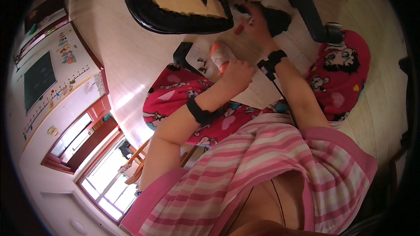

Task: The person sits on the floor and uses a screwdriver to remove screws from the underside of an office chair seat. They repeatedly insert and turn the screwdriver, then pull away a torn foam pad from the seat base.

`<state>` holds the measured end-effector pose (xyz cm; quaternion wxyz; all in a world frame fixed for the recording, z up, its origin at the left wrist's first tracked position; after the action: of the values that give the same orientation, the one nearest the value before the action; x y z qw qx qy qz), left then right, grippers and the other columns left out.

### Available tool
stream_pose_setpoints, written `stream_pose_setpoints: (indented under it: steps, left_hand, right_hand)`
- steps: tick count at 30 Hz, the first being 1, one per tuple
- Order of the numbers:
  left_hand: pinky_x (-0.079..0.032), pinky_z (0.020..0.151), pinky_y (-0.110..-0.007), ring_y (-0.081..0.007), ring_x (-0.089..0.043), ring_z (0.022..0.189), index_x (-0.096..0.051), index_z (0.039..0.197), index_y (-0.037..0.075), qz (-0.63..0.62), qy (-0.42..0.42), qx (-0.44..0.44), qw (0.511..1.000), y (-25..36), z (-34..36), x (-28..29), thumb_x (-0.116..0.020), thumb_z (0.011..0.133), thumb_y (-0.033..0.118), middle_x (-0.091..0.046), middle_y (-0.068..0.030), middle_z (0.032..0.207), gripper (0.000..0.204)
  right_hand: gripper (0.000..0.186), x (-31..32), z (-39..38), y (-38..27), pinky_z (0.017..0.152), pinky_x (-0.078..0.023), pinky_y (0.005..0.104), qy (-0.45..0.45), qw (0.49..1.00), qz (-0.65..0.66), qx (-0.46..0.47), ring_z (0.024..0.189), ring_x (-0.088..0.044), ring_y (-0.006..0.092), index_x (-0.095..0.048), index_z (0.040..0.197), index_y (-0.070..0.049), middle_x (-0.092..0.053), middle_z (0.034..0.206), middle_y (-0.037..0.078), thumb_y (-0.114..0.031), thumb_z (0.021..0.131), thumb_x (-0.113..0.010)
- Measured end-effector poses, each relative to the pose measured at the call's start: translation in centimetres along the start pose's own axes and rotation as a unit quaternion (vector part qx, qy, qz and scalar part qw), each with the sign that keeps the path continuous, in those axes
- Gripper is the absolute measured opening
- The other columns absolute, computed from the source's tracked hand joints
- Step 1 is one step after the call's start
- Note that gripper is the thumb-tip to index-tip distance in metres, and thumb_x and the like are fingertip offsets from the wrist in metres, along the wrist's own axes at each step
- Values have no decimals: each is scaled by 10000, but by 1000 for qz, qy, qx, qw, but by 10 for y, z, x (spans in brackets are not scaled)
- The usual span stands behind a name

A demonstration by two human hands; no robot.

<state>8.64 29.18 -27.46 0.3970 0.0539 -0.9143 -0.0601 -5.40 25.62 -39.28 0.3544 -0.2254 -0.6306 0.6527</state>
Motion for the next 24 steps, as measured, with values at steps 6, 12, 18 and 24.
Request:
stream_pose_setpoints:
  steps: [6, 12, 18, 24]
  left_hand:
    - [-446, 759, -434, -271, -609, 908, -742, 855, 93, 54, -23, -17, 998, 7, 0, 3, -663, 829, 329, -643, -87, 893, 250]
    - [-446, 755, -493, -277, -607, 916, -751, 862, 87, 61, -7, 2, 998, 6, 1, 1, -660, 811, 344, -645, -86, 880, 277]
    - [-426, 838, -532, -299, -625, 942, -729, 996, 129, 40, 41, 13, 998, 2, 6, -7, -660, 787, 298, -661, -73, 945, 278]
    - [-409, 839, -514, -294, -593, 996, -703, 1055, 86, 79, -11, 34, 996, 7, 15, -13, -645, 797, 209, -636, -102, 1073, 291]
  right_hand:
    - [353, -39, -6, -75, 841, -463, 273, -86, 987, 136, 21, 1046, -546, 180, -548, 1270, -106, -524, 1220, 57, -86, 922, -606]
    - [223, -35, 10, -69, 856, -458, 273, -159, 966, 192, -71, 988, -562, 146, -562, 1119, -59, -565, 1068, 34, -72, 907, -629]
    - [371, -28, 69, -149, 887, -469, 281, -129, 960, 239, 75, 1030, -569, 152, -533, 1229, -63, -572, 1140, 41, -111, 890, -674]
    - [577, -26, 122, -245, 967, -483, 343, -61, 952, 75, 290, 1165, -548, 267, -469, 1341, -56, -542, 1261, 120, -137, 831, -728]
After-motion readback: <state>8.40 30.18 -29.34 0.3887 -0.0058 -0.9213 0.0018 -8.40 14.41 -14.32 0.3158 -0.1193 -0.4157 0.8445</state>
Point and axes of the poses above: each hand's wrist, its own z-axis towards the middle knuckle, its own x-axis out of the back of the hand, y = z × x, the point moved 6 cm from there along z, towards the middle knuckle
